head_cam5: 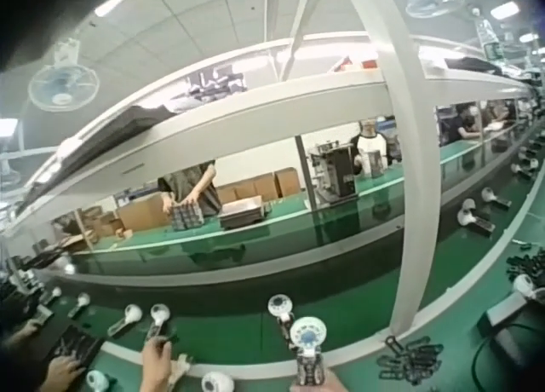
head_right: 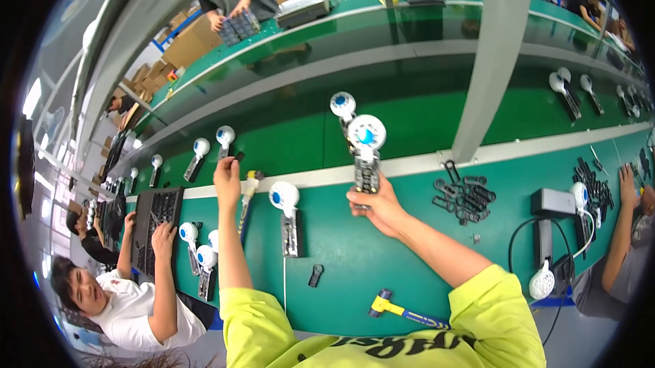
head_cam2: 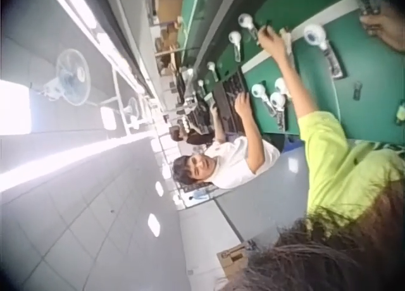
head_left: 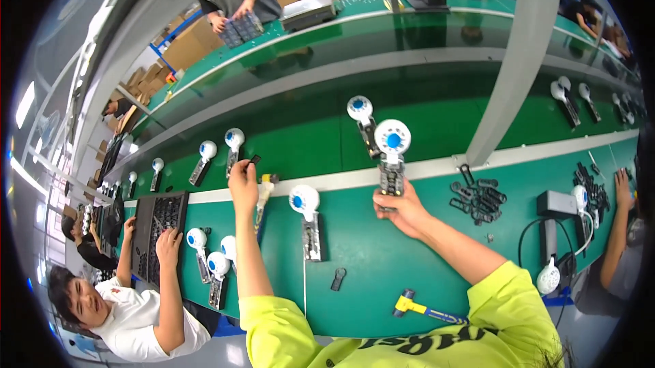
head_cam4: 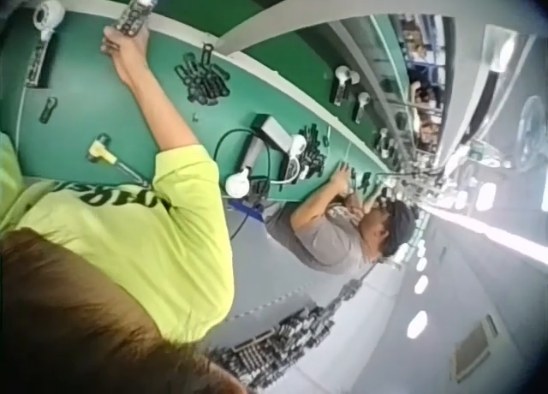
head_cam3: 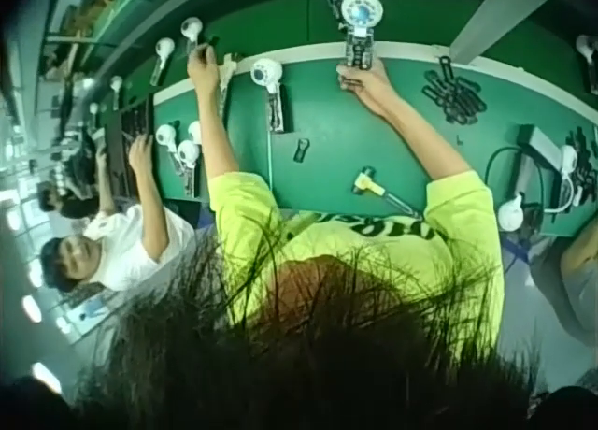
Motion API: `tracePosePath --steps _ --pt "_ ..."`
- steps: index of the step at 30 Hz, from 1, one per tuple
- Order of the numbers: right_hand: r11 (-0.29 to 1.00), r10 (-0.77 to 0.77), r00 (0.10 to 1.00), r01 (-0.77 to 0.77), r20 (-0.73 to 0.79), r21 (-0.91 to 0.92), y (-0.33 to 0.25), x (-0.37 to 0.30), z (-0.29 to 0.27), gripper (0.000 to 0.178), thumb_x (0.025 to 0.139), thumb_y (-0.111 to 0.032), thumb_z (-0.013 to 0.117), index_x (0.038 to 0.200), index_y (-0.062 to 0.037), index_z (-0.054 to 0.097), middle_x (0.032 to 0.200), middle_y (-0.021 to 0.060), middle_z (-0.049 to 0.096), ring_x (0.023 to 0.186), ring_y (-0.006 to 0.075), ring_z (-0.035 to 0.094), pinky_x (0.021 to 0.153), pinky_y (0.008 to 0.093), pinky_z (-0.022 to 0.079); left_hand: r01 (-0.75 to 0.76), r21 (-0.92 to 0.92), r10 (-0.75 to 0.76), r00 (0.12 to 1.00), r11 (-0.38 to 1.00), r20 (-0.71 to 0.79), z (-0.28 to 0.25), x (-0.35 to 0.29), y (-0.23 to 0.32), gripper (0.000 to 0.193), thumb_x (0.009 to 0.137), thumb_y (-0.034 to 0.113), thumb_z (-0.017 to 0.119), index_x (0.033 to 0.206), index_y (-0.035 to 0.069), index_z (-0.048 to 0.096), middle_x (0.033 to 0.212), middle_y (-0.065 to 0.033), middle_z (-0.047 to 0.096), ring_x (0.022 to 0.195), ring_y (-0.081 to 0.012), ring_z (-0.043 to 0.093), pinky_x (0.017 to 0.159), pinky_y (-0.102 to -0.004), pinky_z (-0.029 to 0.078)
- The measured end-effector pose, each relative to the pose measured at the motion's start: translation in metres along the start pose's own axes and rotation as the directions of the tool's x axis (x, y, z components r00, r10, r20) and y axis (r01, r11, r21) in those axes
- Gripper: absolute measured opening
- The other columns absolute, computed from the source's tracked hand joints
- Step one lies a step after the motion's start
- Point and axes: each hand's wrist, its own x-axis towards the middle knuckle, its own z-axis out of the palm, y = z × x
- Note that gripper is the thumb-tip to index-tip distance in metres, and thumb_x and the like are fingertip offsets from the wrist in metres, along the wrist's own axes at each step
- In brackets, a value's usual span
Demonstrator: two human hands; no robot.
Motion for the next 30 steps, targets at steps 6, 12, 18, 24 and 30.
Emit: tracePosePath --steps 6,12,18,24,30 --pt "0.950 -0.192 0.972 0.219 0.138 -0.222 0.025 0.004 0.002 0.076 0.071 0.005 0.077 0.133 -0.0100 0.036 0.096 0.0056 0.058 0.085 0.0166 0.061 0.075 0.0343 0.054 0.069 -0.300 0.057 0.918 0.951 0.392 -0.027 -0.108 0.131 0.023 0.076 0.005 0.076 0.095 -0.003 0.067 0.078 -0.0040 0.065 0.070 -0.0084 0.057 0.065 -0.0230 0.046" --pt "0.841 -0.309 0.908 0.400 0.283 -0.364 0.037 -0.009 0.009 0.084 0.068 0.000 0.081 0.138 -0.0069 0.034 0.111 0.0074 0.058 0.102 0.0168 0.058 0.088 0.0327 0.051 0.039 -0.272 0.110 0.854 0.962 0.509 -0.006 -0.146 0.184 0.024 0.067 0.004 0.082 0.086 -0.004 0.070 0.068 -0.0042 0.062 0.059 -0.0084 0.052 0.054 -0.0221 0.041" --pt "0.856 -0.180 0.918 0.323 0.353 -0.404 0.040 -0.012 0.008 0.080 0.071 -0.004 0.084 0.136 -0.0038 0.036 0.123 0.0067 0.054 0.113 0.0145 0.054 0.099 0.0330 0.044 -0.004 -0.199 0.107 0.853 0.980 0.510 0.003 -0.149 0.187 0.027 0.068 0.008 0.083 0.088 -0.005 0.071 0.063 -0.0048 0.060 0.054 -0.0089 0.049 0.051 -0.0239 0.039" --pt "0.836 -0.183 0.929 0.319 0.323 -0.446 0.038 -0.016 0.012 0.071 0.075 -0.008 0.081 0.132 -0.0033 0.039 0.122 0.0092 0.056 0.113 0.0168 0.055 0.098 0.0339 0.045 -0.092 -0.198 0.158 0.922 0.976 0.354 0.017 -0.158 0.190 0.028 0.073 0.011 0.081 0.094 -0.005 0.070 0.067 -0.0078 0.061 0.057 -0.0157 0.051 0.054 -0.0286 0.042" --pt "0.773 -0.168 0.952 0.289 0.257 -0.565 0.033 -0.019 0.019 0.065 0.078 -0.010 0.077 0.131 -0.0032 0.039 0.116 0.0135 0.059 0.109 0.0202 0.058 0.094 0.0352 0.047 -0.373 0.008 0.361 0.905 0.928 0.226 0.025 -0.158 0.188 0.034 0.076 0.016 0.078 0.102 -0.005 0.068 0.076 -0.0120 0.063 0.070 -0.0282 0.055 0.062 -0.0374 0.046"
